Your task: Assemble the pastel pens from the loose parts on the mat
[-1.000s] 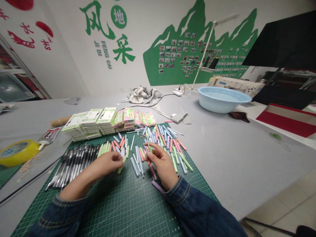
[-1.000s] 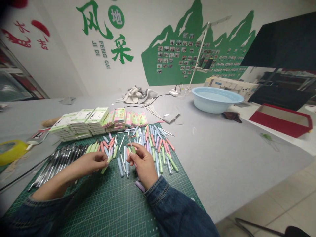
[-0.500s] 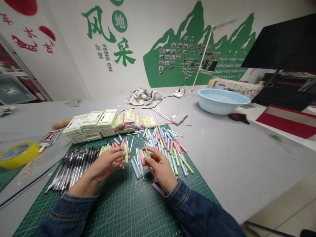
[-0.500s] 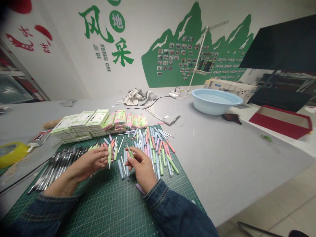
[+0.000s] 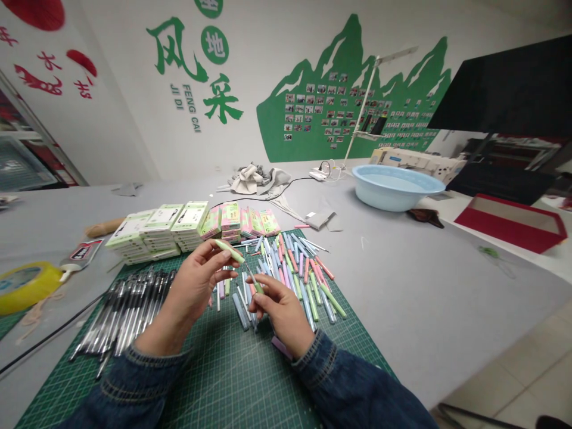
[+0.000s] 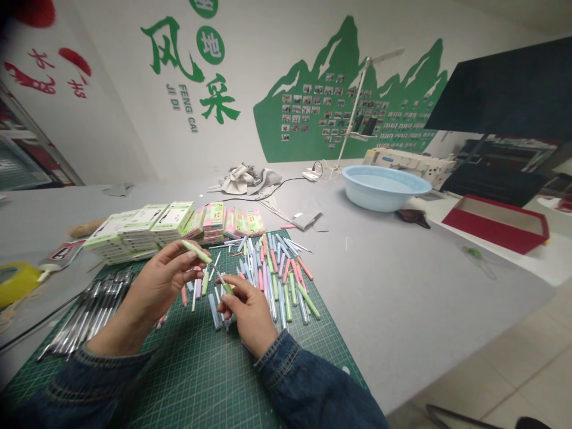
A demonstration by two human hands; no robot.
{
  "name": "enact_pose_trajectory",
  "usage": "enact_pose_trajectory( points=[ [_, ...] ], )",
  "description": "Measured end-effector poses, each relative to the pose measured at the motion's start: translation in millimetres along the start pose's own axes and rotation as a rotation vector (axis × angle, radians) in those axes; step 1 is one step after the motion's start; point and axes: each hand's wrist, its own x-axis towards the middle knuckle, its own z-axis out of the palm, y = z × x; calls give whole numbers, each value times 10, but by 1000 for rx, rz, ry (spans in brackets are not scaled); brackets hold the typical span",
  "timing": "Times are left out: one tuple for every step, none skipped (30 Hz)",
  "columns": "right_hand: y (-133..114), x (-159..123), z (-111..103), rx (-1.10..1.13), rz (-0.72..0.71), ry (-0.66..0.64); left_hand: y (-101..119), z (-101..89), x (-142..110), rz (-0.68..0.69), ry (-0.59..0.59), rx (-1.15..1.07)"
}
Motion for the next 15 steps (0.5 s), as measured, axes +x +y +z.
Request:
enact_pose_trajectory(
  points=[
    [2,3,0,-1,3,-1,4,6,-6,6,-9,18],
    [5,5,0,-1,4,-1,11,14,-14,15,-19,43],
    [8,8,0,-1,4,-3,23,23,-24,24,-31,78],
    [12,10,0,-2,5,-5,38,35,-37,35,-45,123],
    [16,13,0,-4,4,-7,54,48,-51,45,-61,177],
    [19,16,-1,-3,3,-7,70,64,-66,54,-80,237],
    [22,18,-2,-3,0,-6,84,80,-81,61,-102,299],
    [24,20,-3,-6,-1,-7,94,96,-94,65,-128,356],
    [24,22,-4,-11,-2,-6,99,110,-105,68,-153,404],
    [23,23,-6,-17,-2,-2,96,121,-113,69,-175,442],
    [21,23,-7,-22,0,3,87,127,-118,70,-193,469],
    [19,22,-7,-25,3,12,70,127,-119,69,-205,487],
    [17,20,-6,-24,9,23,49,123,-116,71,-215,495],
    [14,17,-2,-19,16,37,23,113,-111,74,-226,497],
    [11,12,4,-11,22,48,-5,100,-103,79,-237,493]
  ],
)
